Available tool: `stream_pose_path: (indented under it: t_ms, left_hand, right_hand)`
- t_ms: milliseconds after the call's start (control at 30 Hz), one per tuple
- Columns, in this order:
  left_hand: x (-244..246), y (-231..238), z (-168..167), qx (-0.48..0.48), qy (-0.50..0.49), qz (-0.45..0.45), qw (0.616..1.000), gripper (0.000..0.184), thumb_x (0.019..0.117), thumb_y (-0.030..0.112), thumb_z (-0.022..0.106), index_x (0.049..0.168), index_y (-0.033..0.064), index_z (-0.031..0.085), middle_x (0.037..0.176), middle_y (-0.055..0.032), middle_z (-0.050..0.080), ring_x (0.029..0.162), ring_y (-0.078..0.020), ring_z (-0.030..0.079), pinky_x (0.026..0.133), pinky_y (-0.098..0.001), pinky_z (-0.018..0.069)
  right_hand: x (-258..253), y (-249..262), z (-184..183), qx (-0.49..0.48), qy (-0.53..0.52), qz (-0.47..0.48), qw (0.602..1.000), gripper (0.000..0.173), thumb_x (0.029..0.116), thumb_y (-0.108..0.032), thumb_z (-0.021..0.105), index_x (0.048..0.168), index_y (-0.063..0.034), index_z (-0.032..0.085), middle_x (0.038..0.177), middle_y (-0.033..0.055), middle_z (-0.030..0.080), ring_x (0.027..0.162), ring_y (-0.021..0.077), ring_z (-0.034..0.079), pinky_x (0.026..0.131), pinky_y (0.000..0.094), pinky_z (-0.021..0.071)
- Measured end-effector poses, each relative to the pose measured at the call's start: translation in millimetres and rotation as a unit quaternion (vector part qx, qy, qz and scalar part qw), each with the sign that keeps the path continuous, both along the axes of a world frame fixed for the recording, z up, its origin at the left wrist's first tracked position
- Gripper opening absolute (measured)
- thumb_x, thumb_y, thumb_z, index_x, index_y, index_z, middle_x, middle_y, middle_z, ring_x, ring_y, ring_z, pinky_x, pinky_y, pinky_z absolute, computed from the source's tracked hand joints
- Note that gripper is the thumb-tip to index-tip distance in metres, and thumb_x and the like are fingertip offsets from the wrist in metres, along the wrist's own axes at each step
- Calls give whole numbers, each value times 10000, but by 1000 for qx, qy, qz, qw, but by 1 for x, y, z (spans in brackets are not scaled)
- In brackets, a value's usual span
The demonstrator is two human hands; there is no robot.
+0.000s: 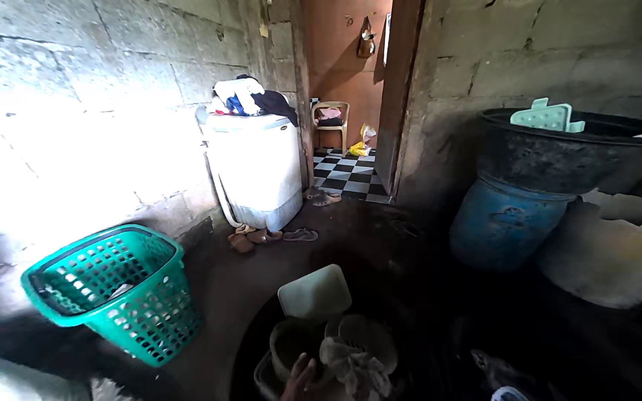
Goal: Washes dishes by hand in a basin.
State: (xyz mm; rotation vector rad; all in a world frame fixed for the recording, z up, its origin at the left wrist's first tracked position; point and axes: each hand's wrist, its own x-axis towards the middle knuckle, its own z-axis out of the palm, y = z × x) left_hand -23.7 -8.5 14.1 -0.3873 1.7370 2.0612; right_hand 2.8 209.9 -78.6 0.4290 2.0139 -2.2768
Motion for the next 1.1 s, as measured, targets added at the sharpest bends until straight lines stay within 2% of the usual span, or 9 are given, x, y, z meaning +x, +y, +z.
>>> stream_pose_path:
  t_ms: [67, 133, 200, 300, 433, 500, 633, 933, 1100]
  left_hand:
    - [10, 8, 10, 44, -14, 29, 999, 660, 1097, 417, 398, 1626, 109, 151, 1549, -289, 373, 1322, -459, 495, 1001, -624, 476]
    - [17, 13, 9, 74, 14, 54, 996, 542, 1109, 407, 336, 1522, 56, 341, 1288, -210, 603, 1070, -287, 639, 871, -474, 553]
    - [27, 16, 16, 139, 19, 82, 987, 512, 1114, 435, 276, 1298, 46, 553, 1000, -101, 704, 855, -171, 692, 756, -380, 592]
    - [30, 14, 18, 233, 26, 109, 966, 484, 1112, 419, 282, 1142, 61, 606, 896, -76, 704, 800, -169, 697, 726, -377, 599]
    - [26, 8, 23, 284, 70, 102, 951, 469, 1113, 358, 240, 1046, 86, 616, 841, -51, 715, 763, -146, 707, 707, -338, 607]
    - [23, 3, 21, 284, 87, 106, 949, 478, 1112, 353, 224, 1091, 73, 611, 885, -65, 715, 806, -161, 707, 744, -354, 603]
    - [20, -2, 16, 298, 87, 138, 940, 504, 1100, 396, 221, 1047, 97, 622, 880, -63, 722, 806, -177, 713, 723, -371, 607]
    - [18, 18, 20, 315, 43, 86, 944, 563, 1099, 467, 194, 1084, 93, 615, 900, -84, 713, 810, -199, 706, 713, -386, 601]
    - [12, -8, 6, 288, 12, 154, 945, 505, 1092, 464, 260, 1164, 77, 577, 960, -109, 686, 862, -227, 687, 743, -436, 588]
  right_hand:
    - [6, -16, 53, 83, -24, 56, 995, 339, 1071, -76, 472, 1365, 86, 515, 1217, 198, 635, 1070, 170, 623, 957, 303, 515]
    - [15, -34, 125, 219, -50, 173, 959, 367, 1058, -50, 507, 1401, 81, 518, 1307, 208, 634, 1169, 179, 610, 1066, 313, 453]
    - [14, -44, 134, 231, 34, 214, 949, 303, 1030, -81, 549, 1278, 86, 592, 1143, 173, 672, 1030, 154, 639, 969, 298, 512]
    - [10, -48, 151, 277, 101, 303, 906, 289, 980, -93, 622, 1172, 120, 655, 1101, 271, 689, 1039, 316, 666, 986, 449, 512]
    - [5, -44, 206, 379, 112, 405, 824, 415, 963, -79, 665, 1336, 87, 589, 1307, 301, 620, 1238, 395, 597, 1101, 514, 436]
    - [8, -31, 238, 371, 119, 369, 844, 438, 944, -43, 678, 1369, 33, 607, 1365, 245, 621, 1288, 340, 588, 1136, 484, 427]
    - [4, -13, 286, 325, 127, 215, 912, 266, 916, 0, 670, 1177, 53, 672, 1081, 185, 692, 994, 224, 657, 935, 407, 531]
    - [-33, -81, 248, 466, -53, 233, 852, 523, 1014, -312, 626, 1380, 54, 549, 1383, 280, 583, 1319, 397, 553, 1106, 555, 427]
    - [-15, -88, 208, 268, 42, 193, 943, 619, 954, -225, 725, 1444, 60, 475, 1394, 290, 551, 1287, 359, 554, 1108, 468, 438]
